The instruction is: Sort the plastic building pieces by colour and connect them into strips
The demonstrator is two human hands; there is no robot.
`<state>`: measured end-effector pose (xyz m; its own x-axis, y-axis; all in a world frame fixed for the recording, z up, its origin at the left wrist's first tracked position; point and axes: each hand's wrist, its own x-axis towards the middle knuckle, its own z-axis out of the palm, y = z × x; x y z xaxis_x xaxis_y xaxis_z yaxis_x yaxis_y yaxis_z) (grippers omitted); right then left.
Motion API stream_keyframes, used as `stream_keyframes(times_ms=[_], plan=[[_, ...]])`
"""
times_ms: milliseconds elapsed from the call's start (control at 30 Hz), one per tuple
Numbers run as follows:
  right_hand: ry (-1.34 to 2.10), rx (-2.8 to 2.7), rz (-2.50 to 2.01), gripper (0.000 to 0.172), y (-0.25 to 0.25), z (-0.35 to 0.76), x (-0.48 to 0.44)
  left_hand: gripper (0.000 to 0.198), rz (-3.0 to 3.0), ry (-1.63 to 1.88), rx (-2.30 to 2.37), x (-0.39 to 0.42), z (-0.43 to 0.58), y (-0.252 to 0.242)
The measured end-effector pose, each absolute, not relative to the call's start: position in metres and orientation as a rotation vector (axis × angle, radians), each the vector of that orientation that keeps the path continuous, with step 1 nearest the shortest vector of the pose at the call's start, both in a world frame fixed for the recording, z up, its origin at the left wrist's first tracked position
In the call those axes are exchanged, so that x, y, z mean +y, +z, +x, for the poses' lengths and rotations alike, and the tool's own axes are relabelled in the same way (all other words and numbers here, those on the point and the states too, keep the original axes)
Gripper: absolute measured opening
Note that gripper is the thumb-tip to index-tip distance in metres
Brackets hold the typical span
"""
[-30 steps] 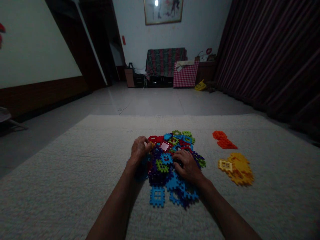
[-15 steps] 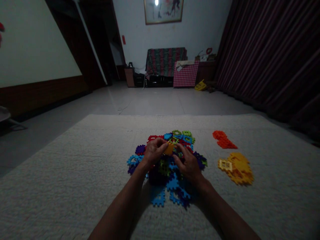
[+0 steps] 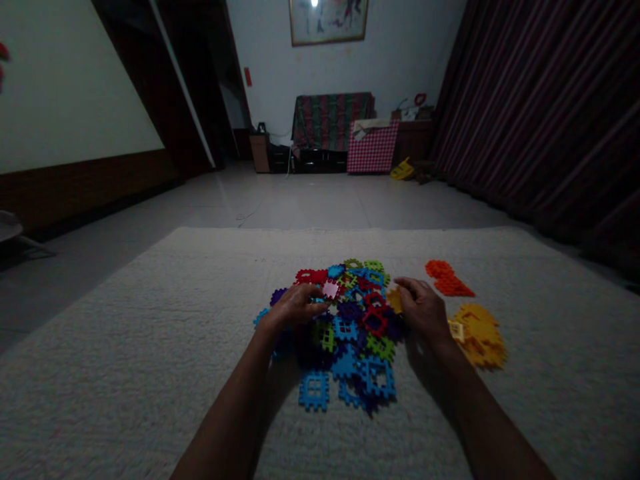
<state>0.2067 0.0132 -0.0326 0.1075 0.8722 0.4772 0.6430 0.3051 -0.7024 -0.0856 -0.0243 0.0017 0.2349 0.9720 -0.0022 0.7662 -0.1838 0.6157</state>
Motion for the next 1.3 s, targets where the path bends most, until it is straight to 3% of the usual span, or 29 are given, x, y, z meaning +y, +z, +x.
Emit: stream_keyframes(times_ms=[200,333,400,633,833,1100,1300], plan=[[-0.038,-1.619,-1.926,0.043,-0.044,0.276,0.026,0.069,2.134,0.169,1.510,-0.028,-0.089,-0.001],[-0.151,-1.690,-1.783,0.046,-0.044,0.265,0.026,0.090,2.168,0.084,1.510,-0.032,-0.074,-0.004],[-0.040,-1.784,-1.590,0.040,-0.039,0.245,0.024,0.087,2.162,0.091,1.530,-0.031,-0.069,-0.008],[0.399,-2.039,-1.065,0.024,-0.017,0.166,-0.011,0.042,2.052,0.525,1.470,-0.019,-0.081,-0.017],[0.599,-2.285,-0.831,0.021,-0.025,0.124,-0.048,0.039,1.893,0.766,1.577,-0.014,-0.107,-0.023],[0.225,-2.642,-1.013,0.023,-0.024,0.090,-0.049,0.039,1.888,0.862,1.607,-0.011,-0.124,-0.032],[0.230,-2.782,-1.065,0.024,-0.024,0.078,-0.048,0.039,1.888,0.897,1.620,-0.009,-0.123,-0.033]])
